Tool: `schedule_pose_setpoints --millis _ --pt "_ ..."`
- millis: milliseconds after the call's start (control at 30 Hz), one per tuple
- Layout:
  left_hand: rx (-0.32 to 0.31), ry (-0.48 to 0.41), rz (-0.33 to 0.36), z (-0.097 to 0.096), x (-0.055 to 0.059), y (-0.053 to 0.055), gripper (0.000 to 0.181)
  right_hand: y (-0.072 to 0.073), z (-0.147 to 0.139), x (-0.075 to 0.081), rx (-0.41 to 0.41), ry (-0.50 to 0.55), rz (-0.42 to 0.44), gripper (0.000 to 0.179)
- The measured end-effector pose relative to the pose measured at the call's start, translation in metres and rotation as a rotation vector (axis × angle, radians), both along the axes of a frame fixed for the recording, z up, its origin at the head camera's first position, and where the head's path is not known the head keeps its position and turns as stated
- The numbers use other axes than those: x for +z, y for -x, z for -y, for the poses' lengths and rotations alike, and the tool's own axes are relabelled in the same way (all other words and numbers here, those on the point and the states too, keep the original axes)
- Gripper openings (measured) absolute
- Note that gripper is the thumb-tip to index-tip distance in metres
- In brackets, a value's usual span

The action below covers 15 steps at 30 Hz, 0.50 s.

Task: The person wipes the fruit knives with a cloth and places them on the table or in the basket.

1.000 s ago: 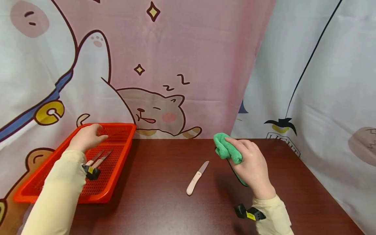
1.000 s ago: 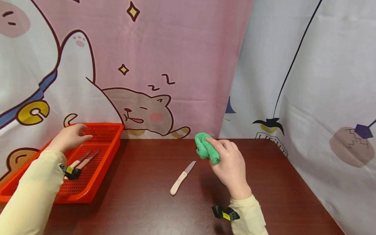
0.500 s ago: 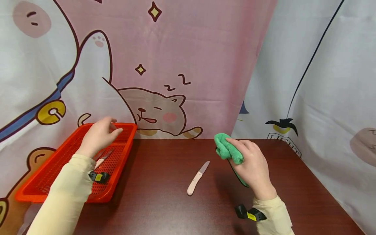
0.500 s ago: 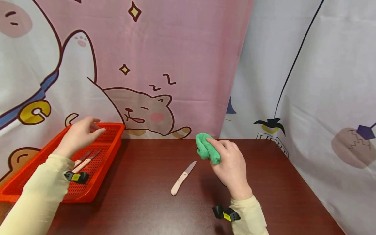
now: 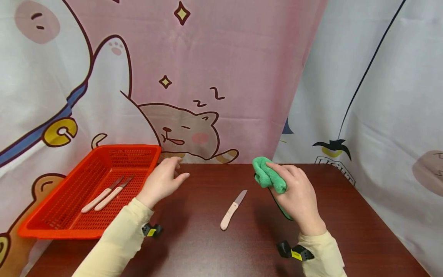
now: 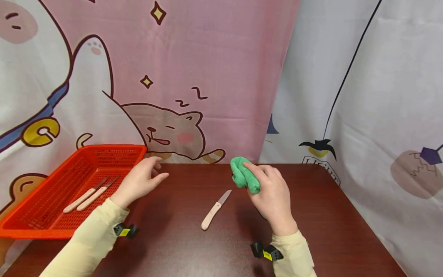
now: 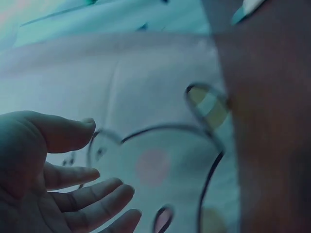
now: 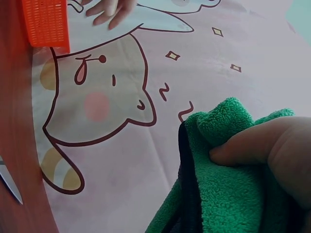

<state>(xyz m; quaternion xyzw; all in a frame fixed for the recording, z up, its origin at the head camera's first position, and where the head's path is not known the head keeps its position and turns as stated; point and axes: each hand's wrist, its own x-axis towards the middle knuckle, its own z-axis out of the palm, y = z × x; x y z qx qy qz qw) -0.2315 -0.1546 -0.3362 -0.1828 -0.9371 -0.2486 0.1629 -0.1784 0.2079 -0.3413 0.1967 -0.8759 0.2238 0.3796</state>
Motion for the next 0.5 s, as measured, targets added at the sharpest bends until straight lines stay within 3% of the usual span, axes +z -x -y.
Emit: schedule_pose_setpoints --millis 233,500 --pt "-0.052 0.03 0.091 -0.048 -0.041 -0.003 0.06 0.004 -0.003 -0.003 -0.008 -0.001 0.015 0.062" --pt "-0.135 0.093 0.156 -0.086 -0.066 -0.005 0.06 0.005 -0.004 -0.005 -0.023 -0.004 0.029 0.063"
